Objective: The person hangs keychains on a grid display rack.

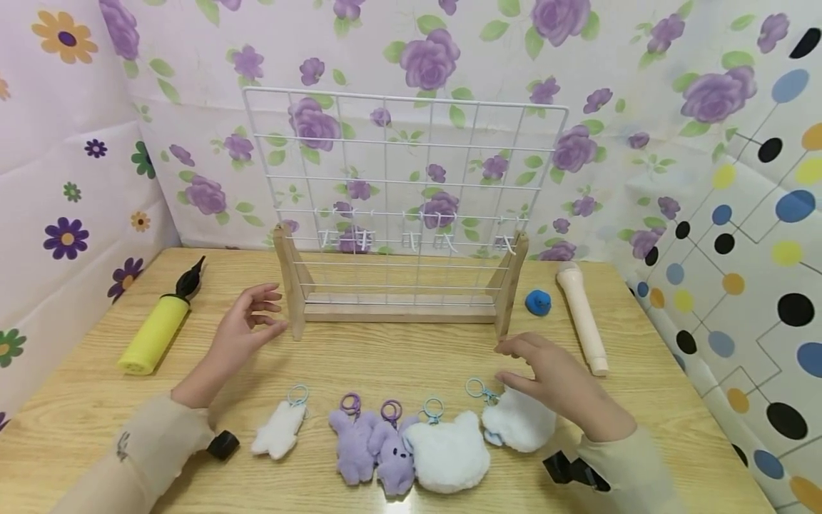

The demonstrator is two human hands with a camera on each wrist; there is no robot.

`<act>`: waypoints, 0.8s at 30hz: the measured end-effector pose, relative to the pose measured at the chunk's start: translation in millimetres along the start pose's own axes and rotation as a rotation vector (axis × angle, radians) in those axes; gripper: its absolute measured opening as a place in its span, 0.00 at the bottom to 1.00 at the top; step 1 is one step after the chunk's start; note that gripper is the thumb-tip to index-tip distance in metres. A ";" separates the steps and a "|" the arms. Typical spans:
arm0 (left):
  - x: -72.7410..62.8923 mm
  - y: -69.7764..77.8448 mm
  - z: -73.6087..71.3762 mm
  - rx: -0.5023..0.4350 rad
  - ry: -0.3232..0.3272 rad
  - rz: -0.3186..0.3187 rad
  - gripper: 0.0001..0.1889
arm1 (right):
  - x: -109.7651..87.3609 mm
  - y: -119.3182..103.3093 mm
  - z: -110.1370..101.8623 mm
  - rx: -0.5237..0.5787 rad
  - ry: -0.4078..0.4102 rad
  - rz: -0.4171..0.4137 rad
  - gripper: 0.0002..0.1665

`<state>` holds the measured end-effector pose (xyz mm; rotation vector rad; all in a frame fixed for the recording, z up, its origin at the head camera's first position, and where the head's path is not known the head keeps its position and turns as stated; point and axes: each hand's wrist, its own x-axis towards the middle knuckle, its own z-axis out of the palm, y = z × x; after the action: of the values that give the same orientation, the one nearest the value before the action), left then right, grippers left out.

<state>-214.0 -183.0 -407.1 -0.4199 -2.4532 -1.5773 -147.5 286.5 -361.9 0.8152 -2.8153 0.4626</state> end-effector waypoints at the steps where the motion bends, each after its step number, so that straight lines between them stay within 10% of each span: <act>1: 1.0 -1.1 1.0 -0.004 0.002 -0.007 0.33 | 0.0 -0.7 1.1 -0.001 0.001 -0.007 0.17; 24: 12.2 -25.1 19.0 -0.034 0.029 -0.071 0.34 | 4.9 -3.5 30.2 0.040 -0.037 -0.047 0.14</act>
<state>-234.2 -173.9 -432.5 -0.3160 -2.4485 -1.6430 -152.0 271.0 -388.1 0.9050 -2.8218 0.5034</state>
